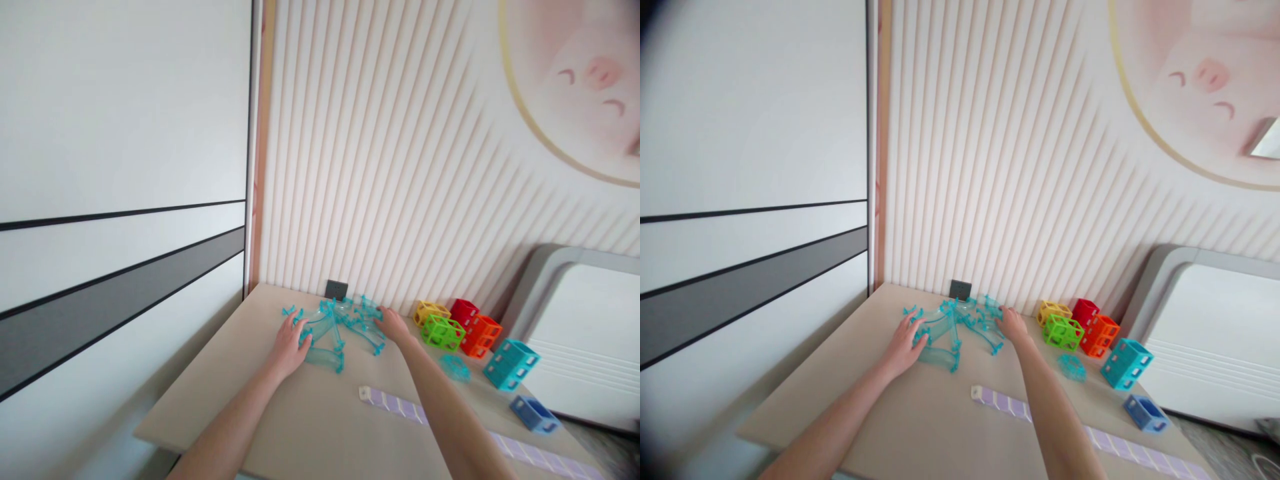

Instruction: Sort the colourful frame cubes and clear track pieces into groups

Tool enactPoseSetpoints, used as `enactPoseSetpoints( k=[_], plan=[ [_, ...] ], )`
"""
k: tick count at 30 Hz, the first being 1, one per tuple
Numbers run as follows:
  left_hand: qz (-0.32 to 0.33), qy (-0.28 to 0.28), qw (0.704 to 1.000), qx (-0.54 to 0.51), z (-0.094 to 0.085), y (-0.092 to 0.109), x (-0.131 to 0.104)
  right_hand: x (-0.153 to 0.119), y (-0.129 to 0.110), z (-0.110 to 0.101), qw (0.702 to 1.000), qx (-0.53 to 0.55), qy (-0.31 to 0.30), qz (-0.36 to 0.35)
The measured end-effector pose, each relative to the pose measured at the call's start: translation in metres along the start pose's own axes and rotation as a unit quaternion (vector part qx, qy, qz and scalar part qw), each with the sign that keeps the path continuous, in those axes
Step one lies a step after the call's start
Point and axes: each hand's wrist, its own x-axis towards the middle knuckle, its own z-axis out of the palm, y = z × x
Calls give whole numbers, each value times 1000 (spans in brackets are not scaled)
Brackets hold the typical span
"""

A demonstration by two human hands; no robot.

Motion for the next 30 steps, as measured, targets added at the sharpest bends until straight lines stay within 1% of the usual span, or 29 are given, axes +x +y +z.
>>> enactPoseSetpoints(
  k=[3, 8, 13, 15, 18, 21, 24, 27, 30],
  plan=[
    [1, -5, 1000, 1, 0, 0, 0, -2, -15, 2, 999, 31, -2, -16],
    [-5, -13, 1000, 3, -1, -1, 0, -5, -48, 9, 995, 95, 9, -25],
    [-28, -52, 998, 27, -1, -4, -1, -4, -86, 9, 988, 144, 46, -16],
    [-42, -67, 996, 40, -1, -4, -1, -4, -102, 9, 986, 156, 57, -28],
    [-59, -80, 994, 46, -2, -5, -1, -7, -126, 11, 983, 167, 56, -61],
    [-61, -75, 994, 49, -2, -7, -1, -10, -147, 13, 981, 170, 53, -71],
    [-61, -65, 995, 49, -1, -10, -2, -14, -162, 13, 981, 174, 53, -74],
    [-52, -56, 996, 43, 0, -14, -2, -20, -172, 11, 979, 174, 57, -84],
    [-34, -40, 998, 33, 1, -15, -1, -31, -176, 8, 979, 163, 68, -104]
  ],
)
